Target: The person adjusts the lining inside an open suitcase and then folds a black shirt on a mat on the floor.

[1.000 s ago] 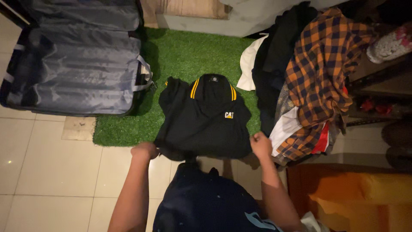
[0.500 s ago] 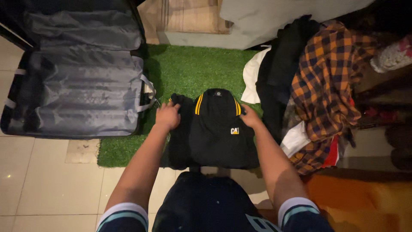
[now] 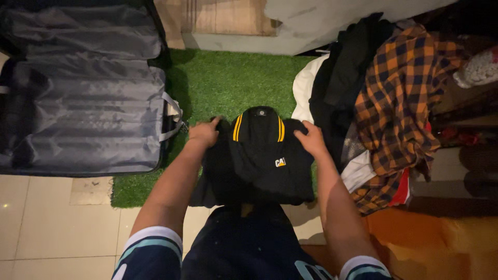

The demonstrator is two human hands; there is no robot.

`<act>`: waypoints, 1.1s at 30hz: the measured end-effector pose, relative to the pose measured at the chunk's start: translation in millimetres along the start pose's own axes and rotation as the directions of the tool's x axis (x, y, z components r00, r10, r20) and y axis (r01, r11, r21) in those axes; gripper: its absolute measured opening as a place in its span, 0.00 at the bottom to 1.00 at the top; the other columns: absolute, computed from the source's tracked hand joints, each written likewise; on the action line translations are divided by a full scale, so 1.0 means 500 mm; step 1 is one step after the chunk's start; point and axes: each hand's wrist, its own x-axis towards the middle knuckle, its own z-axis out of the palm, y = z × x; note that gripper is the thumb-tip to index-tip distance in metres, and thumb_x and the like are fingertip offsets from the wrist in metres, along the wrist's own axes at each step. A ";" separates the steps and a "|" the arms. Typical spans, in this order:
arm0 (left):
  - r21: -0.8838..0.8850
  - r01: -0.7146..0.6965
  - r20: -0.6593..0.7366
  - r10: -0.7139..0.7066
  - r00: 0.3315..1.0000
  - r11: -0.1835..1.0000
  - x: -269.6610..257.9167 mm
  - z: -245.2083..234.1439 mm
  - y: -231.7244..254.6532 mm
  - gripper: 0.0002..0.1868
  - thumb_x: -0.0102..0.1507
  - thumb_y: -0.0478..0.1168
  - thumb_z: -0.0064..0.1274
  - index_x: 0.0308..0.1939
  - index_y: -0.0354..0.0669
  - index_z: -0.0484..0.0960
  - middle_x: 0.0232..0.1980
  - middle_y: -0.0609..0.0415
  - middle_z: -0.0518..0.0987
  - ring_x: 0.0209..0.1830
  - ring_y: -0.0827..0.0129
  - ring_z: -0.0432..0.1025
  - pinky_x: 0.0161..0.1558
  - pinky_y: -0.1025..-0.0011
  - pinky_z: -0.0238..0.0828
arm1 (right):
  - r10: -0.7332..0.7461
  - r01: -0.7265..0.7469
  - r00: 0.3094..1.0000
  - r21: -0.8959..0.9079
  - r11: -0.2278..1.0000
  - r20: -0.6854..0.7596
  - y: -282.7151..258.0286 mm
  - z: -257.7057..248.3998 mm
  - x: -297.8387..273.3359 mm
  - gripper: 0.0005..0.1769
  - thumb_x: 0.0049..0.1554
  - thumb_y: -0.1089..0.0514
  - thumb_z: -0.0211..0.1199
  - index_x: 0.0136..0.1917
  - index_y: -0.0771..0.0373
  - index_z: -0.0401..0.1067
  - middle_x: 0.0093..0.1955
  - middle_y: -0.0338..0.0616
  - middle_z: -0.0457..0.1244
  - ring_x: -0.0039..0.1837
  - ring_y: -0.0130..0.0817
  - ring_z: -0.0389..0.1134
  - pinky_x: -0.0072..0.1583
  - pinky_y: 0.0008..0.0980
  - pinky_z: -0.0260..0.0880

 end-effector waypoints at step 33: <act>-0.173 -0.018 -0.399 -0.053 0.915 0.985 0.012 -0.150 -0.040 0.16 0.62 0.53 0.55 0.47 0.50 0.86 0.44 0.41 0.84 0.47 0.44 0.78 0.48 0.49 0.76 | 0.247 -0.030 0.924 -0.588 0.808 0.291 -0.039 0.095 0.108 0.19 0.60 0.49 0.57 0.64 0.53 0.69 0.56 0.57 0.69 0.59 0.59 0.70 0.59 0.59 0.70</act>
